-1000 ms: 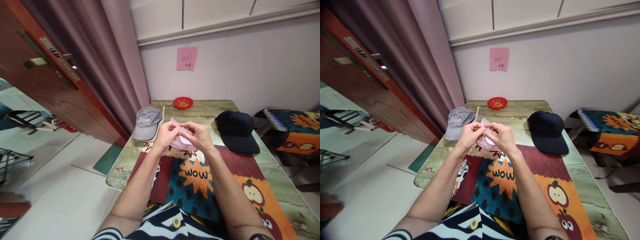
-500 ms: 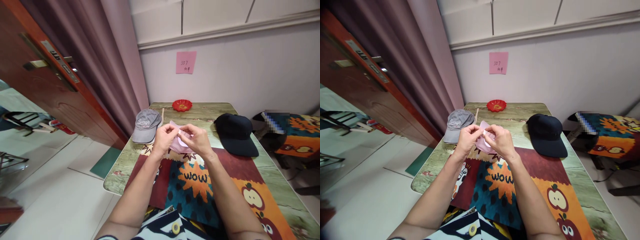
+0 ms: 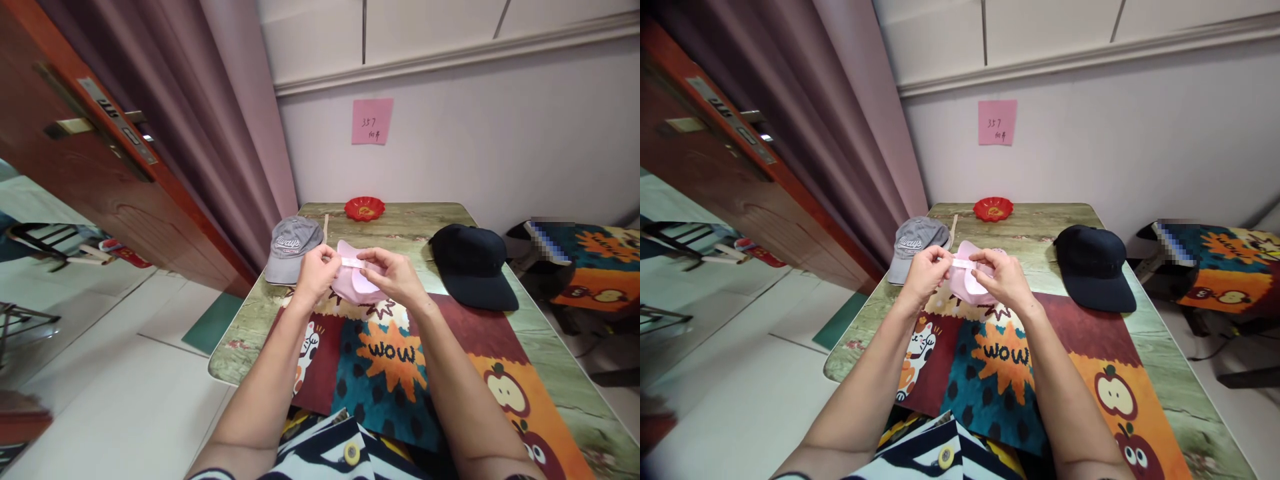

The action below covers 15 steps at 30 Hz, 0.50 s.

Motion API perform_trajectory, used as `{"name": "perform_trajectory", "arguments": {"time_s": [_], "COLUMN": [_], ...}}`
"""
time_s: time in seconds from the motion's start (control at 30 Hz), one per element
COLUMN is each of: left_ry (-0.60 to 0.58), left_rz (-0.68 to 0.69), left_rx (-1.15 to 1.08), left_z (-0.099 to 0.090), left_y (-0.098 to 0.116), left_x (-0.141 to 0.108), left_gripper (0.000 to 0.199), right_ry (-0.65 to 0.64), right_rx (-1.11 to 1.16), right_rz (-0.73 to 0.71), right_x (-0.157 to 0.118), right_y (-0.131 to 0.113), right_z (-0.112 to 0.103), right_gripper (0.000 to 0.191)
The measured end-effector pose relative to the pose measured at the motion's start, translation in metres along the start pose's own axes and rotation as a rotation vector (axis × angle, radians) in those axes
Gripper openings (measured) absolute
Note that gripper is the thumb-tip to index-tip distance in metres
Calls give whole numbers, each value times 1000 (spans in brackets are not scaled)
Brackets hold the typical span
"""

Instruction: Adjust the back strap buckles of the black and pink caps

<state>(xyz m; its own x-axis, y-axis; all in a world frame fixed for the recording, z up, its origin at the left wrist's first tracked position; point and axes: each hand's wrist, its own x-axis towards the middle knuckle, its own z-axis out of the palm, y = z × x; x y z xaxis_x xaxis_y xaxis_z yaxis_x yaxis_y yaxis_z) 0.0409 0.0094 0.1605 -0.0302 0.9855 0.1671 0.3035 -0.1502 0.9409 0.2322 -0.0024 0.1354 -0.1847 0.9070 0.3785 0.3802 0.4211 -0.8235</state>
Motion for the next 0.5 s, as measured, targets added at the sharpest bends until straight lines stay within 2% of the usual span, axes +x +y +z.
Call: {"name": "perform_trajectory", "arguments": {"time_s": [0.33,0.43,0.5], "left_ry": [54,47,-70], "left_rz": [95,158,190], "left_rx": [166,133,149], "left_z": [-4,-3,-1], "left_y": [-2,6,12], "left_x": [6,6,7], "left_gripper": [4,21,32], "right_ry": [-15,-28,-26], "right_rx": [-18,5,34], "right_rz": [62,17,-10], "right_x": [-1,-1,0], "right_y": [4,4,3], "right_z": [-3,-1,2], "right_gripper": [23,23,25]}}
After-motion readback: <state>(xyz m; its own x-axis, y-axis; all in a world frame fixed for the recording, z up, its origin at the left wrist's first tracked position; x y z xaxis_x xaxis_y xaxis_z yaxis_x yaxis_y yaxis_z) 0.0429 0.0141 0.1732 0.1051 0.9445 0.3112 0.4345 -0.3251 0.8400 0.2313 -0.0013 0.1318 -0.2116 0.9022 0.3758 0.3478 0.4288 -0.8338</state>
